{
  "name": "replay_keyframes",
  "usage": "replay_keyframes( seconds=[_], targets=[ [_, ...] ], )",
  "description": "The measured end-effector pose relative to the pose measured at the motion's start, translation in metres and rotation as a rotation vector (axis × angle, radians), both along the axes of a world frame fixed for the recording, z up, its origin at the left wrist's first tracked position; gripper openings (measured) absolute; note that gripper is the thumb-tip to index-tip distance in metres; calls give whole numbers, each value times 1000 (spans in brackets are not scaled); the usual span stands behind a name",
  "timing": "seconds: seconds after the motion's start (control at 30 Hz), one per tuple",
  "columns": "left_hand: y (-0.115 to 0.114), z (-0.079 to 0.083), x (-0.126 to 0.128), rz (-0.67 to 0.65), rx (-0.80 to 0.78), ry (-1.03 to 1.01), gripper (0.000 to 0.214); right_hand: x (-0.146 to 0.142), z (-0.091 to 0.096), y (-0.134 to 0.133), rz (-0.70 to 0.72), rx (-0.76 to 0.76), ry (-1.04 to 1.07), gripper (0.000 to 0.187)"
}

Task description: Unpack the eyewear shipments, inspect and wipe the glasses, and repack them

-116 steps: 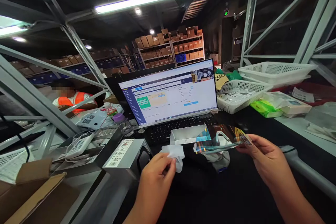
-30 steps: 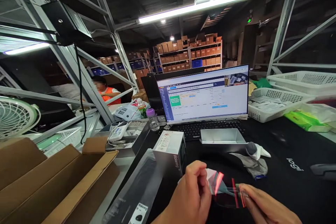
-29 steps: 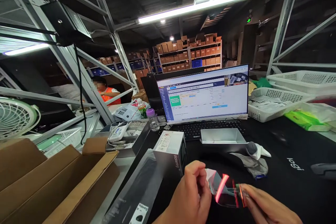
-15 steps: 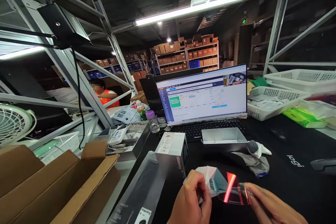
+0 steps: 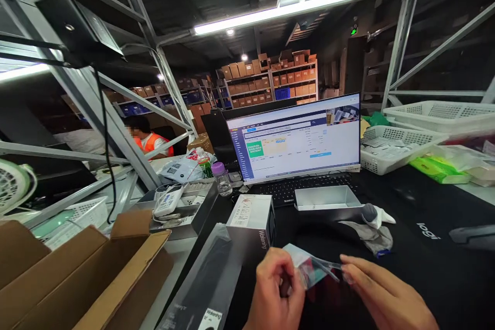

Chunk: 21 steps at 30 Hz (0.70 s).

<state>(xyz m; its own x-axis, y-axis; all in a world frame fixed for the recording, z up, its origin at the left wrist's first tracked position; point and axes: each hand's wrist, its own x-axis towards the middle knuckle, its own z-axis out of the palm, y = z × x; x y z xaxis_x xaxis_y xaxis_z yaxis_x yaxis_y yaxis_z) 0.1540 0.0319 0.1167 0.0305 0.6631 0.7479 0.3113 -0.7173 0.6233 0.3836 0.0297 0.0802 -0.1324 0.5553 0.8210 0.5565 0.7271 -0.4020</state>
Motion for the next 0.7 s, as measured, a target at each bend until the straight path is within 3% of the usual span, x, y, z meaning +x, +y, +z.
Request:
replay_keyframes(
  seconds=[0.17,0.27,0.47,0.6,0.7],
  targets=[
    [0,11,0,37,-61,-64,30,-12,18,1,-67,6,-122,22],
    [3,19,-2,-1,-59,-73,32,-15,26,1,-40,-80,-91,19],
    [0,23,-4,-130,-101,-7,36,-12,24,-1,22,-202,16,20],
    [0,17,-5,-228,-109,159,32,-12,26,-1,23,-300,35,18],
    [0,19,-3,-278,12,339,31,-17,28,-1,-4,-335,16,18]
  ],
)
